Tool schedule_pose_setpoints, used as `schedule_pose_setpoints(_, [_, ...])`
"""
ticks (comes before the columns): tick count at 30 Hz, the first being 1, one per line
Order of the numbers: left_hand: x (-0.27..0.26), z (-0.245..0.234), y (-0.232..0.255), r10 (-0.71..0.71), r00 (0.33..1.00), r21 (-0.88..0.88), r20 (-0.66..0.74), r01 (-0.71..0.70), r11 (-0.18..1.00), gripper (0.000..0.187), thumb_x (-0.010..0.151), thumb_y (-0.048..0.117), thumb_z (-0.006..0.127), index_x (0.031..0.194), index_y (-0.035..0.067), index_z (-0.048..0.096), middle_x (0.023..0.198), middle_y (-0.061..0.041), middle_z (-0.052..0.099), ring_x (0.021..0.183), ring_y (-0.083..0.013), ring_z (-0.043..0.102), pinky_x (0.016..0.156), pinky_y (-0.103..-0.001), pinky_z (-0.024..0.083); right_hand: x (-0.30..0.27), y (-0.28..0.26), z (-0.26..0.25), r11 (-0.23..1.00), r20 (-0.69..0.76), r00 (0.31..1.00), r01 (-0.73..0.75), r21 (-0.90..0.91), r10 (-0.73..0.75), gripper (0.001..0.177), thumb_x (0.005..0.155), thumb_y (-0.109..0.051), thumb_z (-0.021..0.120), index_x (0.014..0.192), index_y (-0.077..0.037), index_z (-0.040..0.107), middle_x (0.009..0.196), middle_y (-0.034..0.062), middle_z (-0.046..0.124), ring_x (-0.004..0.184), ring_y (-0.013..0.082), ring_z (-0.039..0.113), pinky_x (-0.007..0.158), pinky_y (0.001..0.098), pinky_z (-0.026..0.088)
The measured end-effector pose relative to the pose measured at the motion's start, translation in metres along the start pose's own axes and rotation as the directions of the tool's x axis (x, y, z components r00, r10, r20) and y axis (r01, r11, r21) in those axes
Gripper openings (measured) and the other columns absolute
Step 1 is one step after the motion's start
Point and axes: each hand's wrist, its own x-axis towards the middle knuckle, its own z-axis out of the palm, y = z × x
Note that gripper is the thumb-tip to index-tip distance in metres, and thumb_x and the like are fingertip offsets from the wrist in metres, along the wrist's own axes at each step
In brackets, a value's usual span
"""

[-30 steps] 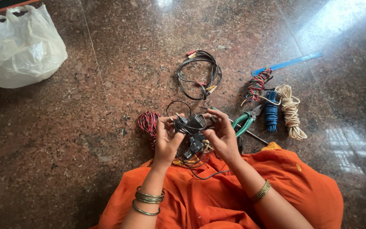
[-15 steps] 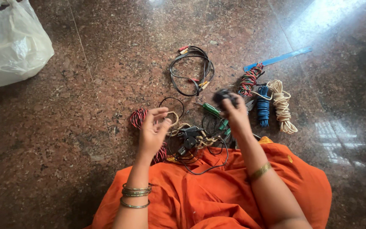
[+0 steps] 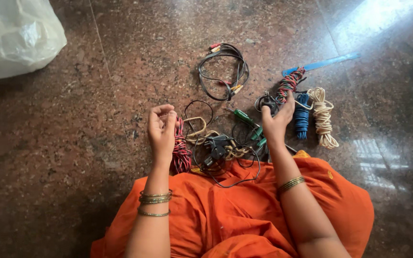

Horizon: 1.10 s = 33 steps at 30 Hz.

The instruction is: The person sits on the floor and handles a black electrical plug, opening it to adjust internal wires. They use pliers and a soldering iron to manipulate the wires, then reassemble the plug. The person also handles a bundle of red and black wires and a power adapter, organizing them on the floor.

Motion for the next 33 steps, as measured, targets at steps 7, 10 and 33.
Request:
schedule_pose_setpoints(7, [0.002,0.013,0.016,-0.041,0.999,0.100,-0.028,0.043,0.994,0.015,0.104,0.013,0.065,0.116,0.005,0.061,0.101,-0.002,0.069,0.078,-0.0051,0.065,0.069,-0.021,0.056,-0.014,-0.041,0.042,0.987,0.516,0.851,0.151,-0.052,-0.103,0.053,0.083,-0.017,0.080,0.135,-0.013,0.066,0.149,0.0263,0.045,0.140,0.0431,0.040,0.115,0.0496,0.032])
schedule_pose_setpoints(10, [0.002,0.015,0.021,-0.092,0.995,0.195,-0.025,0.095,0.976,0.017,0.104,0.017,0.066,0.116,0.005,0.063,0.093,-0.004,0.071,0.072,-0.0058,0.064,0.063,-0.022,0.052,0.002,-0.046,0.071,0.943,0.446,0.846,0.332,-0.015,-0.291,0.048,0.084,-0.020,0.083,0.129,-0.011,0.070,0.140,0.0293,0.051,0.132,0.0457,0.045,0.109,0.0519,0.036])
schedule_pose_setpoints(33, [-0.039,0.007,0.040,-0.047,0.914,0.550,0.403,-0.201,0.810,0.048,0.093,0.030,0.071,0.136,0.013,0.058,0.122,-0.016,0.069,0.115,-0.0316,0.067,0.097,-0.043,0.053,-0.038,-0.278,-0.155,0.420,0.304,0.881,-0.136,0.897,-0.363,0.016,0.103,0.009,0.061,0.115,-0.002,0.066,0.124,0.0153,0.068,0.105,0.0194,0.072,0.093,0.0315,0.060])
